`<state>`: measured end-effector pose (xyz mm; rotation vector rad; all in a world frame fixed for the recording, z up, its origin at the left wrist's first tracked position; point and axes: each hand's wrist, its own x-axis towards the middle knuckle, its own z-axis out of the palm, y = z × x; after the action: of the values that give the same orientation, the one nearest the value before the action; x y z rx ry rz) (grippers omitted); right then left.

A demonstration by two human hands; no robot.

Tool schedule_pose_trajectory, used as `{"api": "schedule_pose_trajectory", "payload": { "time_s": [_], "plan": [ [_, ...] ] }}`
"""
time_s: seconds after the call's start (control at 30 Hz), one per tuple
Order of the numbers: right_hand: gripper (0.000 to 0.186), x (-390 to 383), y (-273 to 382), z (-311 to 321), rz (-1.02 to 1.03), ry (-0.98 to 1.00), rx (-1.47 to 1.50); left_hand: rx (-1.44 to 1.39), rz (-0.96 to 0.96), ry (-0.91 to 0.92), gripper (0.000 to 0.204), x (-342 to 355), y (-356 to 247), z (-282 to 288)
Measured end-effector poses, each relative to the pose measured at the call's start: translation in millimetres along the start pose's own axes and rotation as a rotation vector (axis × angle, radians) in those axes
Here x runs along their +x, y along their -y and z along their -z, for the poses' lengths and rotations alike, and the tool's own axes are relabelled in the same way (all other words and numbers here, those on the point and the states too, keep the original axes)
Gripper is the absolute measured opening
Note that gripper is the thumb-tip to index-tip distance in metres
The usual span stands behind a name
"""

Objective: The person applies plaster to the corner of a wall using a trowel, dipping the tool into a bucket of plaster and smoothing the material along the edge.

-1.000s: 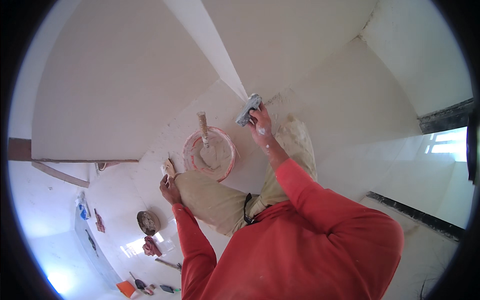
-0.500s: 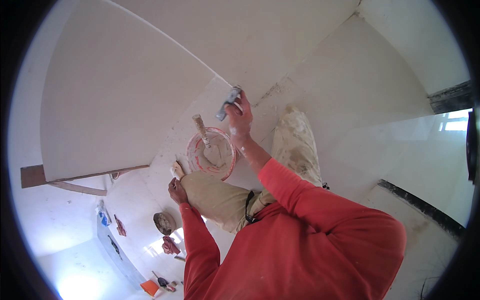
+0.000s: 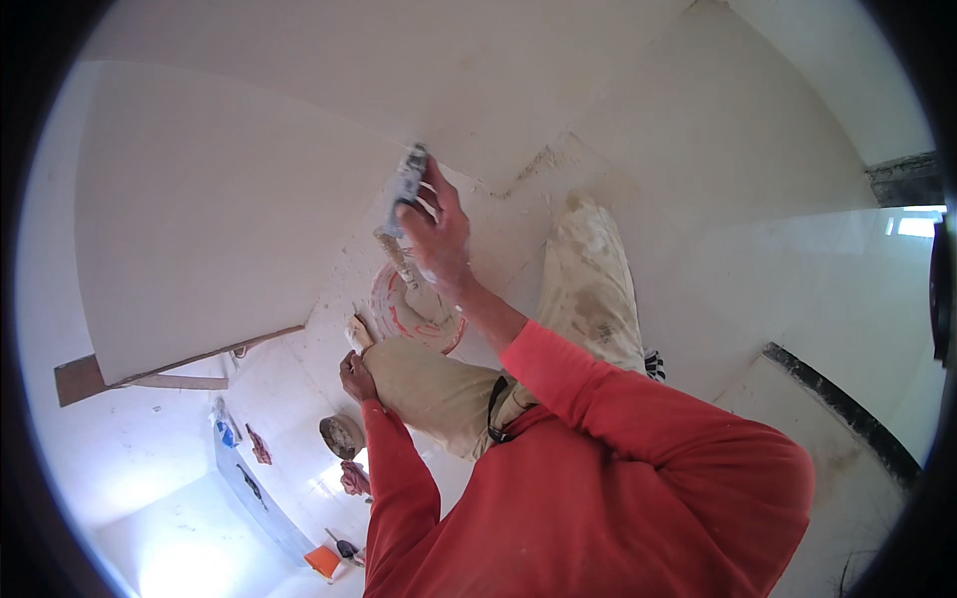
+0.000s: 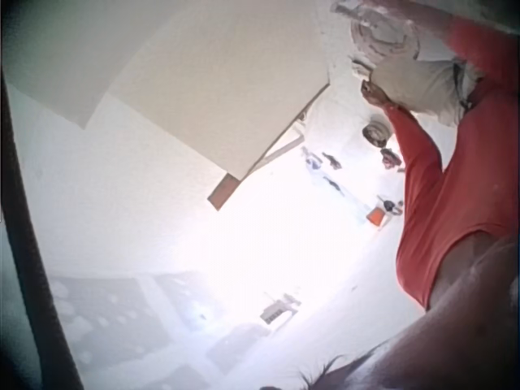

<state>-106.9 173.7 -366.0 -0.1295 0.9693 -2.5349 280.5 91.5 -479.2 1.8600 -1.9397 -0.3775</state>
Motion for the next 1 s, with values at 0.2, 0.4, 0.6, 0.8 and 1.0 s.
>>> {"api": "schedule_pose_trajectory", "payload": {
  "time_s": [0.2, 0.4, 0.6, 0.8, 1.0],
  "plan": [
    [0.065, 28, -58, 97, -0.279, -0.251, 0.134, 0.019, 0.032, -0.012, 0.034, 1, -15, 0],
    [0.055, 43, -46, 68, -0.271, -0.214, 0.124, -0.002, 0.103, 0.022, 0.034, 1, -11, 5],
    [0.067, 27, 6, 30, -0.046, 0.043, -0.041, 0.001, 0.123, 0.021, 0.035, -1, -12, 3],
    [0.067, 59, 19, 16, 0.060, -0.055, -0.119, -0.008, 0.100, 0.041, 0.035, 3, -19, -6],
    [0.067, 17, 31, -9, 0.282, 0.169, -0.327, 0.007, 0.132, 0.028, 0.035, -1, -19, -3]
  ]
}}
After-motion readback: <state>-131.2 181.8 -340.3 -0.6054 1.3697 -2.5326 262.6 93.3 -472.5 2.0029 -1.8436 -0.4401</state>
